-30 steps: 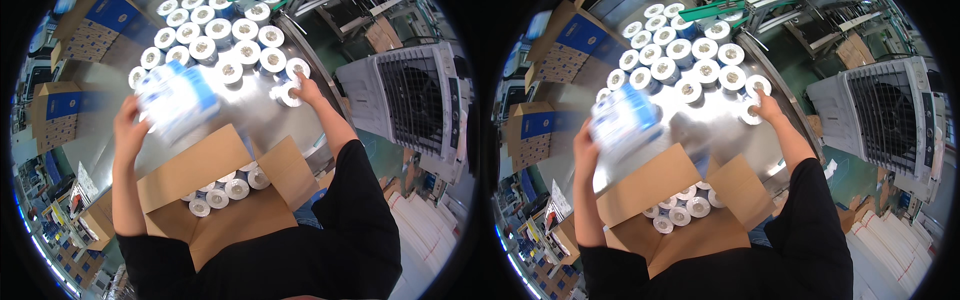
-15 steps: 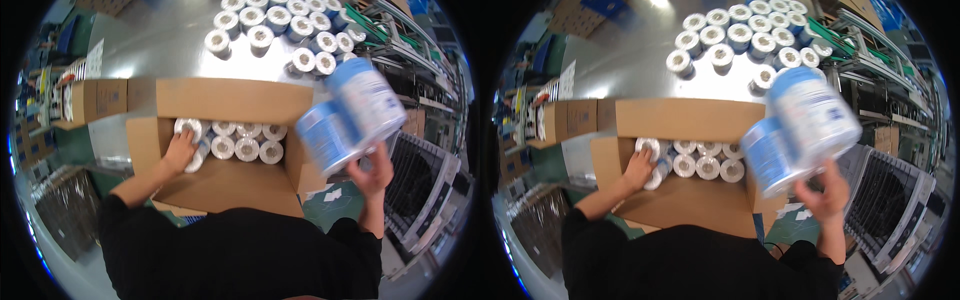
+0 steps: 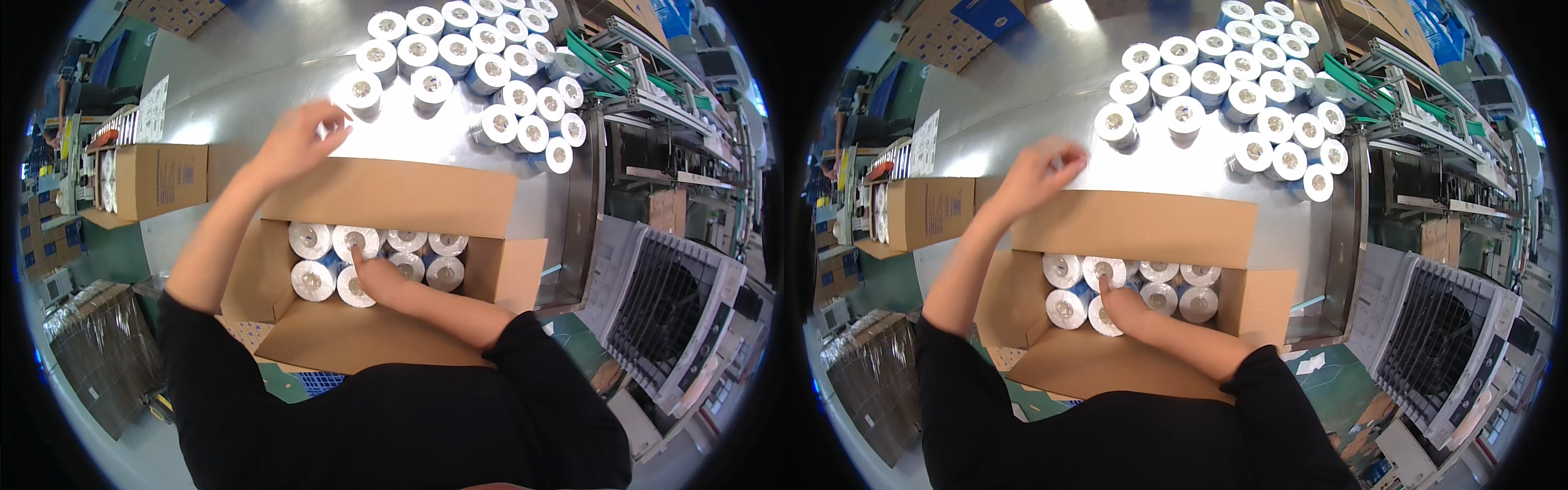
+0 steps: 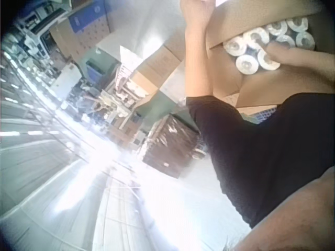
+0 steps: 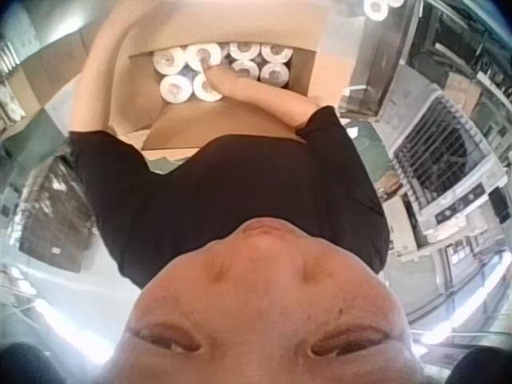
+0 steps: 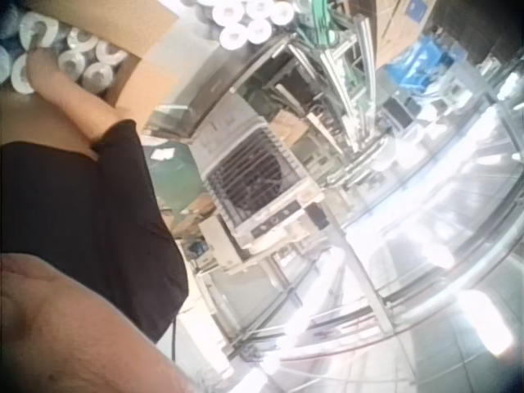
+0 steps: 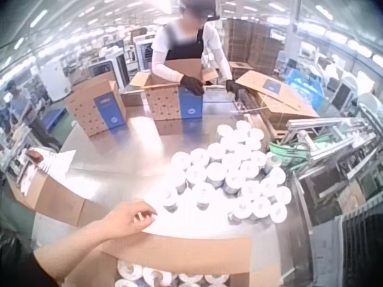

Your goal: The person picks up wrapped rolls from a table and places them into a cardboard box, then moves to a stack of flattened boxes to pick up a new one and opens it.

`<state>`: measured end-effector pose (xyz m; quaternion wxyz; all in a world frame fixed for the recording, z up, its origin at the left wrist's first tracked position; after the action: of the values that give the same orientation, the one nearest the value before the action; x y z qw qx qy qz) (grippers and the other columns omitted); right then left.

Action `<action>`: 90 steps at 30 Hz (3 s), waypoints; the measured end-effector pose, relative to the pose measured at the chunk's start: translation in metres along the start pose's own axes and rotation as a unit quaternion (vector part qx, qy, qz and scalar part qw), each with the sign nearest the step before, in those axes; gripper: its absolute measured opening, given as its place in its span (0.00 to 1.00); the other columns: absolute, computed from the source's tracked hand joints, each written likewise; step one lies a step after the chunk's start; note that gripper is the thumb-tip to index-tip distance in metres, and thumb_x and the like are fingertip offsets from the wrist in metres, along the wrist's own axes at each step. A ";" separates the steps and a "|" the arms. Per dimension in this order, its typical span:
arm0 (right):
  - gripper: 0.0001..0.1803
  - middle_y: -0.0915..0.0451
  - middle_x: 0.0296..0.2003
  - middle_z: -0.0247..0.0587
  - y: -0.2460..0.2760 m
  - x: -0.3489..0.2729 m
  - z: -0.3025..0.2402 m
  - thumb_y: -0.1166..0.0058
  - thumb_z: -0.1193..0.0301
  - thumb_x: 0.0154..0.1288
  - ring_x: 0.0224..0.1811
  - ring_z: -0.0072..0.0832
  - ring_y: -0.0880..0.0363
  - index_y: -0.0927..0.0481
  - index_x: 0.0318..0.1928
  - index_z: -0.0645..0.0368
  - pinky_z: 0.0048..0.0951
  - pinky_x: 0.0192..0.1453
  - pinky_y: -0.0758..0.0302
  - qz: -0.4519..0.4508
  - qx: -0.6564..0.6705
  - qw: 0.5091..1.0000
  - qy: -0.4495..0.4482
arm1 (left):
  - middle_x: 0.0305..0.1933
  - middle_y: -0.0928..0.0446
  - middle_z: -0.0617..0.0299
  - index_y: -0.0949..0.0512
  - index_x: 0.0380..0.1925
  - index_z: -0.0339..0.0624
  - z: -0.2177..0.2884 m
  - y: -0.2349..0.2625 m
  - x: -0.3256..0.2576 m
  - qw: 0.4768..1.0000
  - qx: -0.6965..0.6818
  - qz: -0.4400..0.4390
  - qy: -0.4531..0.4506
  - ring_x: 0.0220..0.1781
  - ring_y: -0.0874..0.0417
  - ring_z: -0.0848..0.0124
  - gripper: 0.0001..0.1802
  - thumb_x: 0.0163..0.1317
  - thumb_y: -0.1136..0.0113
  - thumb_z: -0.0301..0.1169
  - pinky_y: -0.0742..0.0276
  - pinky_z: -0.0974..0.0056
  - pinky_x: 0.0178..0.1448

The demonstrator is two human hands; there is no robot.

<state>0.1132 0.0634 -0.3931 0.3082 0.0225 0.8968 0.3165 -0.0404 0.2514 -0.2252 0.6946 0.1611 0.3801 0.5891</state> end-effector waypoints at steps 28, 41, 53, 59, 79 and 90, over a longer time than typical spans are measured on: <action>0.39 0.19 0.38 0.54 0.251 -0.164 0.498 0.35 0.65 0.40 0.39 0.39 0.18 0.30 0.59 0.52 0.34 0.44 0.22 0.408 0.110 0.840 -0.342 | 0.47 0.23 0.59 0.25 0.49 0.33 -0.001 0.026 -0.034 0.958 -0.273 0.052 -0.072 0.45 0.21 0.71 0.20 0.59 0.45 0.34 0.25 0.65 0.50; 0.31 0.18 0.38 0.37 0.311 -0.304 0.137 0.42 0.82 0.48 0.36 0.21 0.20 0.32 0.57 0.63 0.21 0.41 0.22 0.518 0.279 0.808 -0.025 | 0.45 0.31 0.54 0.18 0.31 0.47 0.052 -0.249 -0.096 0.921 0.352 -0.112 -0.128 0.54 0.35 0.59 0.13 0.44 0.36 0.39 0.37 0.55 0.53; 0.37 0.20 0.23 0.53 0.080 -0.139 0.060 0.44 0.72 0.51 0.27 0.42 0.19 0.43 0.56 0.85 0.38 0.30 0.23 0.053 -0.116 0.988 -0.085 | 0.51 0.32 0.54 0.18 0.41 0.55 0.032 -0.259 -0.104 0.920 0.332 -0.128 -0.167 0.59 0.38 0.57 0.20 0.44 0.34 0.41 0.38 0.54 0.56; 0.44 0.20 0.24 0.50 0.045 -0.145 0.106 0.41 0.66 0.51 0.27 0.39 0.19 0.45 0.59 0.86 0.34 0.30 0.24 -0.024 -0.111 0.983 -0.141 | 0.47 0.22 0.56 0.21 0.46 0.45 0.121 -0.154 -0.043 0.950 -0.103 -0.274 -0.106 0.47 0.21 0.61 0.15 0.59 0.41 0.35 0.26 0.59 0.53; 0.46 0.21 0.39 0.57 0.261 -0.070 0.440 0.35 0.61 0.44 0.43 0.49 0.22 0.39 0.64 0.61 0.40 0.48 0.25 0.319 0.093 0.901 -0.279 | 0.49 0.29 0.53 0.17 0.33 0.55 0.125 -0.291 0.291 0.824 0.448 -0.111 -0.330 0.56 0.32 0.58 0.17 0.39 0.32 0.41 0.32 0.57 0.56; 0.41 0.20 0.26 0.48 0.281 -0.283 0.333 0.36 0.69 0.43 0.27 0.30 0.20 0.35 0.61 0.64 0.26 0.36 0.24 0.495 0.218 0.803 -0.250 | 0.43 0.24 0.60 0.21 0.40 0.33 0.136 -0.026 0.104 0.977 -0.188 0.000 -0.103 0.47 0.23 0.70 0.19 0.46 0.35 0.30 0.27 0.65 0.50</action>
<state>0.4877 0.4058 -0.2803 0.3100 0.6084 0.7010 0.2060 0.0773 0.3733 -0.1886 0.7481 0.0873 0.1887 0.6301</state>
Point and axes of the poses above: each hand's wrist, its own x-axis towards the middle knuckle, its own y-axis out of the back of the hand, z = x × y, the point moved 9 cm from there along x, towards the middle knuckle
